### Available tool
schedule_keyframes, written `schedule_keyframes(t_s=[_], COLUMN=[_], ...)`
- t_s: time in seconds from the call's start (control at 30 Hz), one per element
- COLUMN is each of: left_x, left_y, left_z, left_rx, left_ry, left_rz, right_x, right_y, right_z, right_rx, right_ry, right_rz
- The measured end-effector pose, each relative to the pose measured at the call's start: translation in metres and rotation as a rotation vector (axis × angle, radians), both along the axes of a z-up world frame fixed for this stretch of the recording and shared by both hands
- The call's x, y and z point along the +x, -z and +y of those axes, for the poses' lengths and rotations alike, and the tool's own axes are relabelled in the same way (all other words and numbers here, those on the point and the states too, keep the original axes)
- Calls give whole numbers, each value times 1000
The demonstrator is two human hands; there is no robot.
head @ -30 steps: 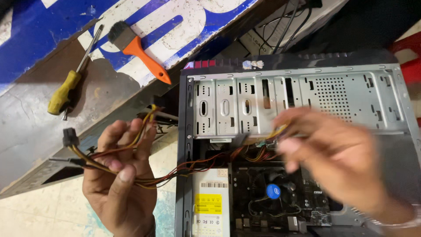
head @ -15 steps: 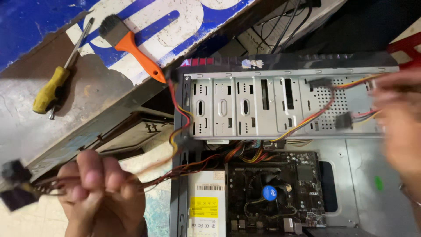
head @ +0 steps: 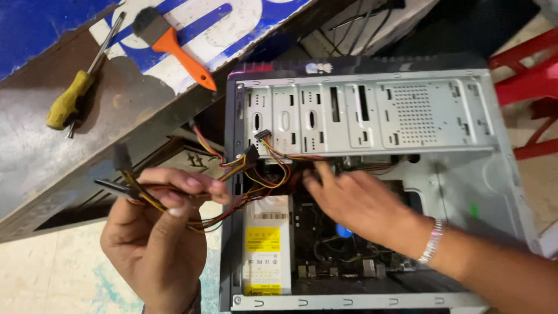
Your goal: The person uses a screwdriver to remove screws from the side of a computer case. They then proceed to disconnect various internal cables and wires from the motherboard and other components inside the case.
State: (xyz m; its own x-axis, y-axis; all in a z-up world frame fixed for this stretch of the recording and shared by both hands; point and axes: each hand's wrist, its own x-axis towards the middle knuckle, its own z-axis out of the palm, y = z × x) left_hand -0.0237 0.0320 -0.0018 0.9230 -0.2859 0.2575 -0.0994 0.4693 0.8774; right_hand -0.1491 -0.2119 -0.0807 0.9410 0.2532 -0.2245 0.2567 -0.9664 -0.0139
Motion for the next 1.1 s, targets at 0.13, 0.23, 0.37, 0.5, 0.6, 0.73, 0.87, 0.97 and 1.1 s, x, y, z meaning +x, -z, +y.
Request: schedule_keyframes(t_s=[0.13, 0.23, 0.37, 0.5, 0.6, 0.73, 0.87, 0.97, 1.1], left_x=[-11, -12, -11, -6, 3, 16, 25, 37, 43], left_y=[-5, -7, -4, -1, -2, 1, -12, 14, 16], left_z=[0, 2, 8, 12, 18, 16, 6, 24, 17], left_rx=[44, 73, 100, 114, 156, 248, 554, 526, 468], left_ry=[5, 7, -10, -56, -189, -353, -545, -499, -512], left_rz=[-37, -56, -49, -106, -245, -268, -292, -287, -162], right_x=[-6, -14, -21, -30, -39, -37, -46, -49, -54], right_y=[4, 1, -6, -19, -28, -52, -57, -47, -47], right_z=[15, 25, 39, 43, 31, 0, -17, -27, -42], right_rx=[-145, -237, -315, -394, -441, -218, -415, -288, -49], right_ry=[-25, -119, -97, -51, 84, 183, 318, 429, 271], right_rz=[-134, -266, -437, -360, -346, -232, -286, 210, 556])
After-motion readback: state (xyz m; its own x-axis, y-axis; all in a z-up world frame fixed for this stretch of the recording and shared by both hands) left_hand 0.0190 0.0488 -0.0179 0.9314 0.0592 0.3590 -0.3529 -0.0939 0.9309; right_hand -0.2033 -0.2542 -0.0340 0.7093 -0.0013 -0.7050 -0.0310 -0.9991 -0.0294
